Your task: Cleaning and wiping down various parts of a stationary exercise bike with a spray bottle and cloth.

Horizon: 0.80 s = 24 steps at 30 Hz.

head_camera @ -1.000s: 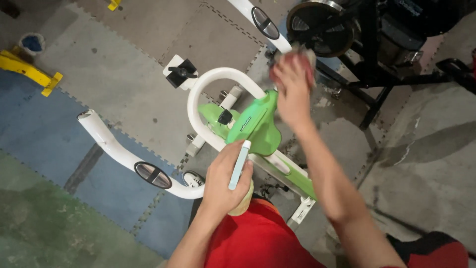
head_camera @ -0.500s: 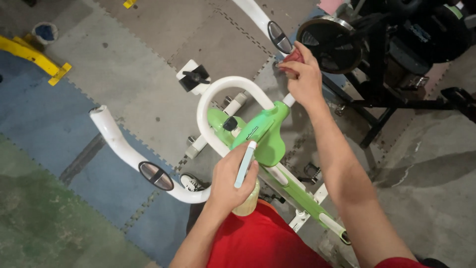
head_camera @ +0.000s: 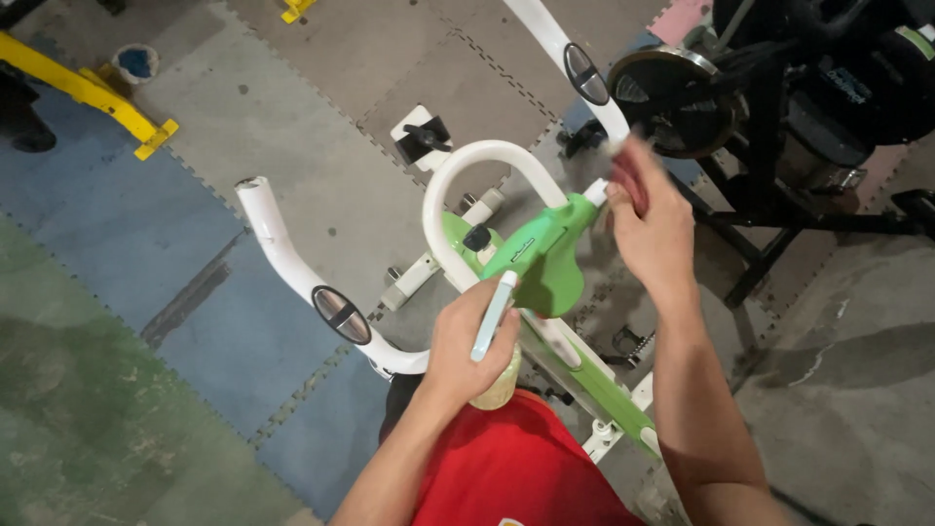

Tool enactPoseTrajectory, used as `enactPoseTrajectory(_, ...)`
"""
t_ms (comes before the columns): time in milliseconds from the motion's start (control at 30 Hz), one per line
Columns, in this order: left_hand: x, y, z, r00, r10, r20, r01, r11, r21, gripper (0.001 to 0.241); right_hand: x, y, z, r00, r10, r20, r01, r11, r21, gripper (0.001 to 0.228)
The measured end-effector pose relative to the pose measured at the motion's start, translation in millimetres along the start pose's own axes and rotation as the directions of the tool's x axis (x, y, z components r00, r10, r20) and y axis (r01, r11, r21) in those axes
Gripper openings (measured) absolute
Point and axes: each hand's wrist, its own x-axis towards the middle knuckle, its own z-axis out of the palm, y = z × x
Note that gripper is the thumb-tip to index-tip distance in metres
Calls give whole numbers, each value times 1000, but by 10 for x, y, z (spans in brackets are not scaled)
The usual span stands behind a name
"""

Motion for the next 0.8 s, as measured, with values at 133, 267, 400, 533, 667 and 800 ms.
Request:
enactPoseTrajectory(133, -114, 63, -257, 997, -79, -19, 79, 997, -5, 33, 139, -26, 326, 878, -479, 20, 479, 876, -59, 71)
enactPoseTrajectory(267, -228, 62, -468, 999, -21, -41, 18, 998, -67, 36, 250, -286, 698, 930, -241, 277, 313, 915, -253, 67)
enactPoseTrajectory(400, -313, -19, -547, 993, -108, -42, 104, 990, -99, 35, 315, -573, 994, 947, -246, 205, 292, 925, -241, 56)
enactPoseTrajectory(533, -374, -119, -609, 967, -253, 31, 254, 948, -194, 34, -62, -761, 1406, 817, -520, 251, 575, 702, -419, 59)
enactPoseTrajectory(667, -557, -421, -607, 982, -187, 38, 191, 958, -214, 18, -751, -908, 1268, 715, -584, 384, 655, 751, -79, 55)
enactPoseTrajectory(800, -501, -157, -717, 995, 78, 58, -73, 995, -72, 21, -557, -776, 1285, 681, -592, 431, 704, 692, -160, 52)
